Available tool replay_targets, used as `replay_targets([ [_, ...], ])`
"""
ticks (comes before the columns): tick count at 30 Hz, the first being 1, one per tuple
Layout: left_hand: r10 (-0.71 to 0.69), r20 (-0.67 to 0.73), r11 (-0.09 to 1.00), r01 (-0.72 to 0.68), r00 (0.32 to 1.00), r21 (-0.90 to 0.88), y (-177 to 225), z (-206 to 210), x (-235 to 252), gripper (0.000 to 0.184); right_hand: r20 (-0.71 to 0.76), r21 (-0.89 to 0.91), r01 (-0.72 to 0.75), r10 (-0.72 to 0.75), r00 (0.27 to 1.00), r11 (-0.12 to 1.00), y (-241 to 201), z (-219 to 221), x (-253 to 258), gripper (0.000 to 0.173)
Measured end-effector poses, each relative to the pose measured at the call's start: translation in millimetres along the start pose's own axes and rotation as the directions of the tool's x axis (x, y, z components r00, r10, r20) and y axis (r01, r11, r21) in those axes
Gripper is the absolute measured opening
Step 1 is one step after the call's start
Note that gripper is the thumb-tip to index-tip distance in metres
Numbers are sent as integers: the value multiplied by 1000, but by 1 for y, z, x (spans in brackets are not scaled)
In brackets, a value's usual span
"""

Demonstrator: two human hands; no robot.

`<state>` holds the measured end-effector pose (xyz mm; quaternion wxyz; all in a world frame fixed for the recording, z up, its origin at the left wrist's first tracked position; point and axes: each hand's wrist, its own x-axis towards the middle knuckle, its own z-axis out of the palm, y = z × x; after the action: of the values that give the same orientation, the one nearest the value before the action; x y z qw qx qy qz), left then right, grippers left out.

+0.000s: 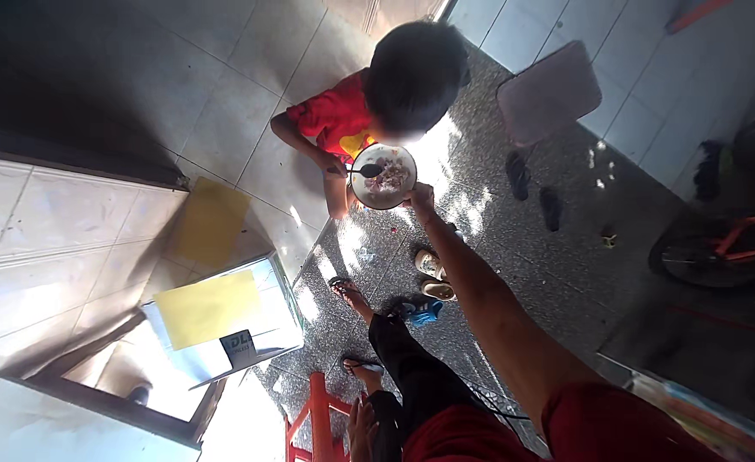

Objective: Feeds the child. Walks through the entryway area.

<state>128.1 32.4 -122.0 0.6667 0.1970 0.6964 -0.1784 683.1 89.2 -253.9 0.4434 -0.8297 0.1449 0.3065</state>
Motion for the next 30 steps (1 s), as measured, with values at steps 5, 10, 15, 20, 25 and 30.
replay_targets([
  [5,12,-19,1000,-12,1000,-9,11,6,-14,48,-8,12,-17,17,1000,1000,3,2,-6,32],
  [10,48,-34,999,-48,998,-12,7,3,-15,47,34,48,-1,0,999,999,5,1,-22,29],
  [15,90,-11,996,-90,996,-4,4,-3,-13,48,68,58,17,-21,997,998,9,0,-48,28],
  [20,127,-14,992,-127,992,-14,11,-5,-17,48,136,52,38,-44,990,998,19,-9,-94,26],
  [25,250,18,966,-248,968,-70,24,-12,-20,49,219,8,44,-45,975,999,11,-24,-169,27],
  [30,447,67,892,-440,892,-100,32,-18,-32,49,347,-107,45,-5,938,993,39,-37,-245,30],
])
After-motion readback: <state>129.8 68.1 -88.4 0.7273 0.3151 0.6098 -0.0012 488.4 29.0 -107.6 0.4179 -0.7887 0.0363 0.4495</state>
